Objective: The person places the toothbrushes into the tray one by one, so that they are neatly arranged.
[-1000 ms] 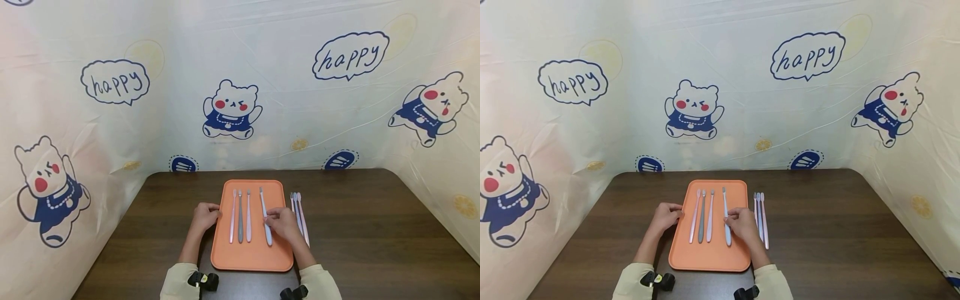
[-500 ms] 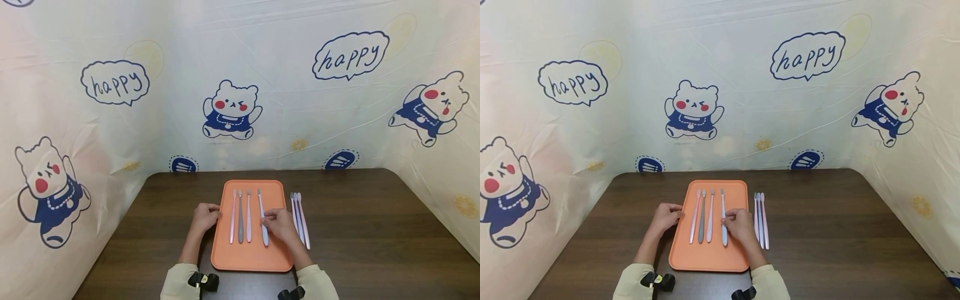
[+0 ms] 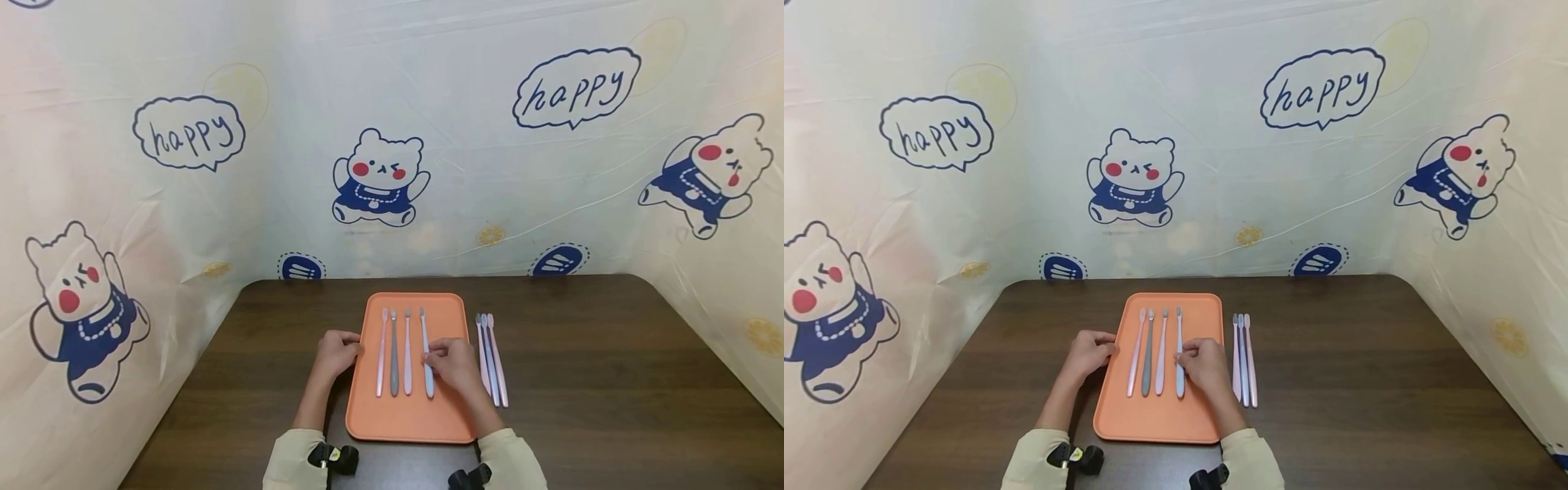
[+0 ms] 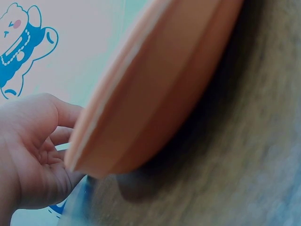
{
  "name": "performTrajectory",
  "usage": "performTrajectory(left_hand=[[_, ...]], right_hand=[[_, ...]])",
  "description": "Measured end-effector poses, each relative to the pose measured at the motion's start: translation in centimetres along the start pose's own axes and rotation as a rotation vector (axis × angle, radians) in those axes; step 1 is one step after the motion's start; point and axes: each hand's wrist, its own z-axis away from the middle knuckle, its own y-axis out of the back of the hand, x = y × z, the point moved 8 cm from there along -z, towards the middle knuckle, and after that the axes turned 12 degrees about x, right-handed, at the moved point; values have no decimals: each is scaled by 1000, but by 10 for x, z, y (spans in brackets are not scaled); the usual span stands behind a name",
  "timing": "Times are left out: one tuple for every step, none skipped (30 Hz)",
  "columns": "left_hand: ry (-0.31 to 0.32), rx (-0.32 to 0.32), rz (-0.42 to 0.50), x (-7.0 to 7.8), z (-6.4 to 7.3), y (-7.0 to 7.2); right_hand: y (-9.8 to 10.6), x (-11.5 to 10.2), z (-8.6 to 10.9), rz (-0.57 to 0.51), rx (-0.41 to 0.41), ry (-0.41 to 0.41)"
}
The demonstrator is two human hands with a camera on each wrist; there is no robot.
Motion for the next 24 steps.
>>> performTrajectory(left_hand=[[-2, 1, 0, 0, 0, 0], [-2, 1, 0, 0, 0, 0], [-2, 2, -1, 0, 0, 0], [-1, 1, 0, 0, 0, 0], [-1, 0, 1, 0, 1, 0], [-1, -1, 0, 0, 1, 0], [-1, -2, 0, 1, 1, 0], [-1, -2, 0, 1, 1, 0], [-1, -1, -1, 1, 0, 0], [-2, -1, -1, 1, 0, 0], [-3, -1, 3, 1, 0, 0], [-5, 0, 5, 1, 0, 0], [-6, -1, 9, 1, 0, 0], [-7, -1, 15, 1, -1, 0], [-7, -2, 21, 2, -1, 0], [-7, -3, 26, 2, -1, 0], [-7, -3, 32, 2, -1, 0], [-8, -4, 33, 2, -1, -1], [-7, -4, 33, 2, -1, -1], [-7, -4, 30, 2, -1, -1], [-6, -4, 27, 1, -1, -1], [-6, -4, 24, 1, -1, -1], [-6, -4, 22, 1, -1, -1], [-5, -4, 19, 0, -1, -1]], right_hand=[[0, 0, 0, 1, 2, -2], [-1, -1, 0, 3, 2, 5], [-1, 0, 0, 2, 5, -3], [-2, 0, 0, 4, 7, -2], [-2, 0, 0, 4, 8, -2], [-2, 0, 0, 5, 9, -2], [-2, 0, 0, 4, 10, -3], [-3, -1, 0, 5, 9, 3], [-3, 0, 0, 2, 11, -8], [-3, 0, 0, 0, 11, -10], [-3, 0, 0, 0, 11, -12], [-4, 0, 0, 1, 11, -13], [-4, 0, 0, 1, 11, -15], [-4, -1, 0, 3, 12, -16], [-4, -1, 0, 6, 15, -22], [-4, -1, 0, 15, 17, -18], [-4, -1, 0, 26, 22, -13], [-4, -2, 1, 40, 28, -8], [-4, -3, 1, 53, 34, -5], [-4, -3, 1, 67, 40, -2], [-4, -3, 2, 78, 42, 0], [-4, -3, 2, 91, 44, 2], [-4, -3, 2, 101, 47, 4], [-5, -3, 3, 111, 46, 2]])
